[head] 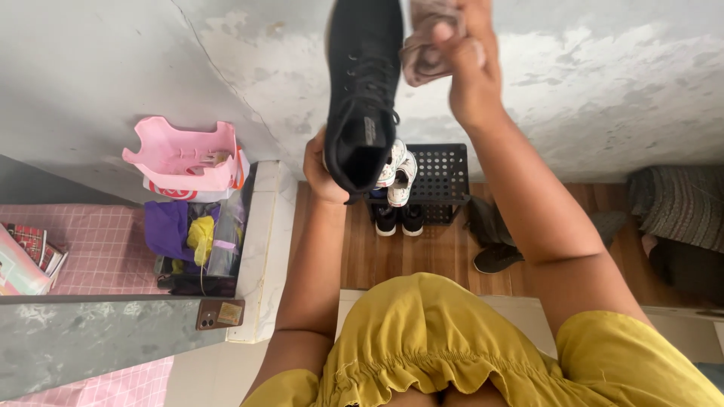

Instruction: The person wipes several shoes with a white cloth, focusing on black sneakers and a white sneaker. The person picks up each shoe, wipes the upper and sole, and places them back on a black plastic crate or the floor.

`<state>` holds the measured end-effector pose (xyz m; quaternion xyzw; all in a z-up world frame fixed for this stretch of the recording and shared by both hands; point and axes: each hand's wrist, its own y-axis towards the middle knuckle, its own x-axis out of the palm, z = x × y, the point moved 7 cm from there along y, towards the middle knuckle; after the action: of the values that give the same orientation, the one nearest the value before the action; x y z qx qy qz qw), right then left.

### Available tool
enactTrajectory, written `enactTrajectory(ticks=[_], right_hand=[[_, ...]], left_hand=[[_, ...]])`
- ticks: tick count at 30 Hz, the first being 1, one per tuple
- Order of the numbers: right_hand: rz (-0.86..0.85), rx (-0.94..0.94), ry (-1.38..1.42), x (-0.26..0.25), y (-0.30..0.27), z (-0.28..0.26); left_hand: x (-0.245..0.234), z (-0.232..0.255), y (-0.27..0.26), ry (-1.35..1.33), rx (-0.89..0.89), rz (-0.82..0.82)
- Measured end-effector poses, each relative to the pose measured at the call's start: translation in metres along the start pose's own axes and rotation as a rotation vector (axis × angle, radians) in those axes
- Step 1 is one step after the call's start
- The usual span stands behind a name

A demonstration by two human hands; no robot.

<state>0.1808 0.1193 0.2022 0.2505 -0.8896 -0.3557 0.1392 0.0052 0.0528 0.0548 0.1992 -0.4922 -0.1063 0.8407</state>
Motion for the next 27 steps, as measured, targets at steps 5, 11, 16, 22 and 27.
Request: enactTrajectory(ticks=[5,11,16,22,27], right_hand=[[0.014,-0.545,-0.936,0.035,-0.024,-0.016],[0.026,-0.409,-0.484,0.030,-0.076,0.014],[0.075,-0.438,-0.144,0.006,-0.066,0.021],[0.010,-0.718,-1.078,0.037,-0.033,-0.068],[-0.074,-0.671,-1.036,0.012,-0.047,-0.032]], left_hand=[[0.001,0.005,-0.008,0.209,0.152,-0.128],[-0.009,0.008,-0.006,0.113,0.127,-0.116],[0.002,0.010,-0.006,0.038,0.160,-0.225],[0.043,-0.004,-0.004,-0.194,-0.125,-0.101],[0.003,-0.012,-0.017,0.167,0.023,-0.062]])
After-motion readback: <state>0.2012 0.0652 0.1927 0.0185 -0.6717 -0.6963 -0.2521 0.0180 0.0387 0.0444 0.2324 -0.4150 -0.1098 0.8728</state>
